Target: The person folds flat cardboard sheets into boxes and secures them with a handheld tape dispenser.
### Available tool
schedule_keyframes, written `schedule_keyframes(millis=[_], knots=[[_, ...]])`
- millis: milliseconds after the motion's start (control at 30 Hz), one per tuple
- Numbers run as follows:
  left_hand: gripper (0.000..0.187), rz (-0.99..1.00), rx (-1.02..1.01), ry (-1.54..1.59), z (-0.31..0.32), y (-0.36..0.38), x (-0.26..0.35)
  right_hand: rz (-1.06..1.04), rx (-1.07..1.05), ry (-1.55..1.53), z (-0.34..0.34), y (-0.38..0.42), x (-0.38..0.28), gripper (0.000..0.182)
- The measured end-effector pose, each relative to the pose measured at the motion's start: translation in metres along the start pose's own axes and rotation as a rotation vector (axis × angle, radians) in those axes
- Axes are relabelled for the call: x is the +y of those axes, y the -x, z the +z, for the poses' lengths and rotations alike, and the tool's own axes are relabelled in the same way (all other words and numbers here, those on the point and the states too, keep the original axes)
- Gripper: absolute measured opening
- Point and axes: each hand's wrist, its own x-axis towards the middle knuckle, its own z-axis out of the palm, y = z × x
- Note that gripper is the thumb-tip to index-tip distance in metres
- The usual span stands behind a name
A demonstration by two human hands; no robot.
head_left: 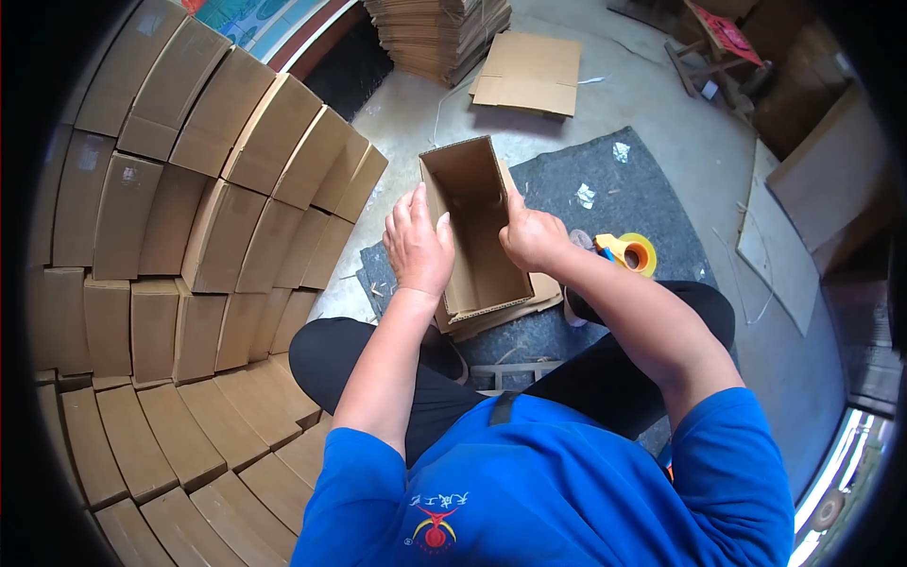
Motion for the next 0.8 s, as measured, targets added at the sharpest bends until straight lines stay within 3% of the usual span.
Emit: schedule_keyframes(millis=[33, 67, 167, 233, 367, 467, 533, 567, 633, 733, 800], knots=[[0.041, 0.13, 0.014, 0.099, -0.017, 0.007, 0.015, 0.001, 0.006, 0.0, -0.001, 0.0, 0.001, 0.069], [0.035, 0.167, -0.116, 0.278, -0.028, 0.022, 0.028, -0.001, 0.015, -0.017, -0.001, 0.001, 0.0, 0.068], [0.037, 0.02, -0.481, 0.509, -0.028, 0.085, 0.057, 0.009, 0.02, -0.028, 0.0, 0.002, 0.0, 0.067], [0.039, 0.065, -0.412, 0.214, -0.013, 0.095, 0.059, 0.018, 0.01, -0.028, 0.0, 0.002, -0.001, 0.068], [0.037, -0.061, -0.355, 0.128, 0.045, 0.071, 0.046, 0.018, -0.002, -0.035, -0.002, 0.006, -0.005, 0.068], [0.04, -0.338, -0.761, 0.02, 0.079, 0.062, 0.04, 0.034, 0.009, -0.004, 0.001, 0.004, -0.008, 0.068], [0.04, -0.331, -1.013, -0.029, 0.064, 0.043, 0.055, 0.053, 0.012, 0.013, 0.001, 0.005, -0.01, 0.067], [0.039, -0.276, -0.996, -0.014, 0.066, 0.043, 0.054, 0.053, 0.011, 0.011, 0.002, 0.006, -0.009, 0.067], [0.039, -0.365, -0.993, -0.018, 0.065, 0.027, 0.054, 0.036, 0.063, -0.039, 0.002, 0.006, -0.006, 0.064], [0.044, -0.291, -0.257, 0.211, 0.085, -0.006, 0.032, 0.055, 0.042, -0.066, -0.001, 0.005, -0.004, 0.064], [0.057, -0.13, -0.04, 0.155, 0.08, -0.043, 0.027, 0.063, 0.012, -0.025, -0.002, 0.005, -0.006, 0.065]])
